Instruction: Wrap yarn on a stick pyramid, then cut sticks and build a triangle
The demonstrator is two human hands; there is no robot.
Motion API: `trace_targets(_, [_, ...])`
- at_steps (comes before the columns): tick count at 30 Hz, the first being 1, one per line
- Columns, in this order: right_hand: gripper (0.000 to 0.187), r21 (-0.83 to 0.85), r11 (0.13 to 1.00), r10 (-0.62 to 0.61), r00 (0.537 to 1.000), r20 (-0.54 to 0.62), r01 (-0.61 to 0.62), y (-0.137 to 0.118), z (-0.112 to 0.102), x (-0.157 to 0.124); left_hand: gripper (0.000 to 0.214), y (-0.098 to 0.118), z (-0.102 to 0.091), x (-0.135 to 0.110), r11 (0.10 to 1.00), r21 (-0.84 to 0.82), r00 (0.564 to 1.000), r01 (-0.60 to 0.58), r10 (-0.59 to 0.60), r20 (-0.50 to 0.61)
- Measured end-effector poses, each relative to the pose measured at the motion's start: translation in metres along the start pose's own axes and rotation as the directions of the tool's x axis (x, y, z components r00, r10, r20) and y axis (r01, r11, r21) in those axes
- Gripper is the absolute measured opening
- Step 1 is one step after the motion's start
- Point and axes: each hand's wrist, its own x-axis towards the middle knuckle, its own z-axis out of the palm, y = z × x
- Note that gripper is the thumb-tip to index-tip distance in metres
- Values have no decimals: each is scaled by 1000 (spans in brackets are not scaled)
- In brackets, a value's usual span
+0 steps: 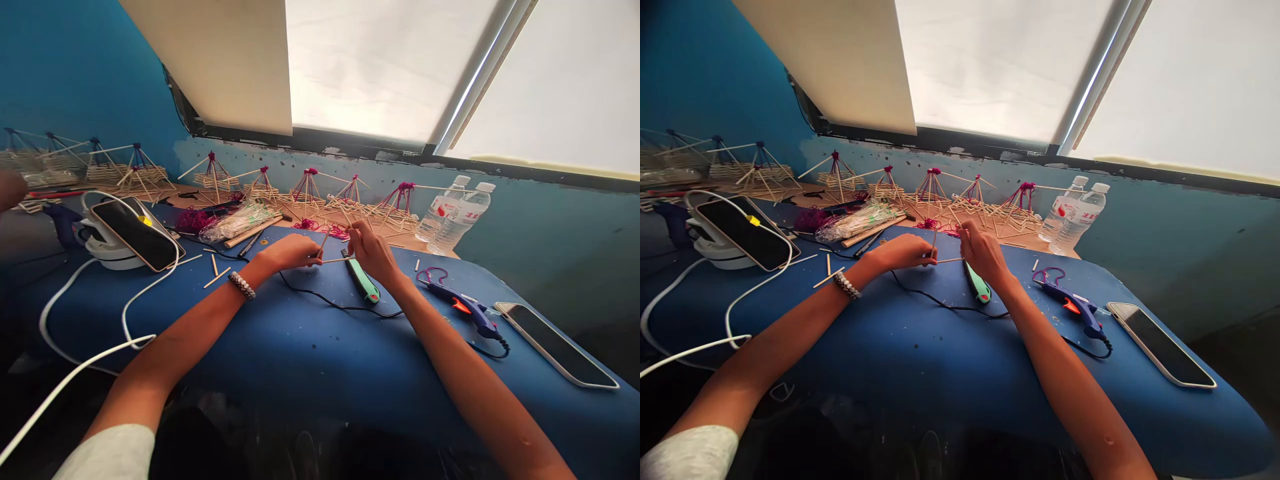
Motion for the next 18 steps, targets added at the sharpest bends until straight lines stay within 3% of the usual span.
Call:
trace_targets(6, [30, 9, 999, -44, 998, 34, 44, -3, 6, -2, 24, 0, 1, 0, 998, -63, 998, 20, -16, 59])
trace_targets(11, [24, -43, 998, 41, 998, 49, -38, -5, 11, -2, 33, -23, -3, -5, 968, -221, 991, 123, -110, 73])
trace_targets(15, [21, -19, 992, 121, 992, 18, -121, -2, 14, -1, 39, -49, -6, -11, 896, -394, 959, 206, -106, 261])
trace_targets(18, [17, 9, 993, 114, 989, 90, -115, -2, 16, -1, 45, -63, -9, -15, 874, -403, 910, 273, -99, 402])
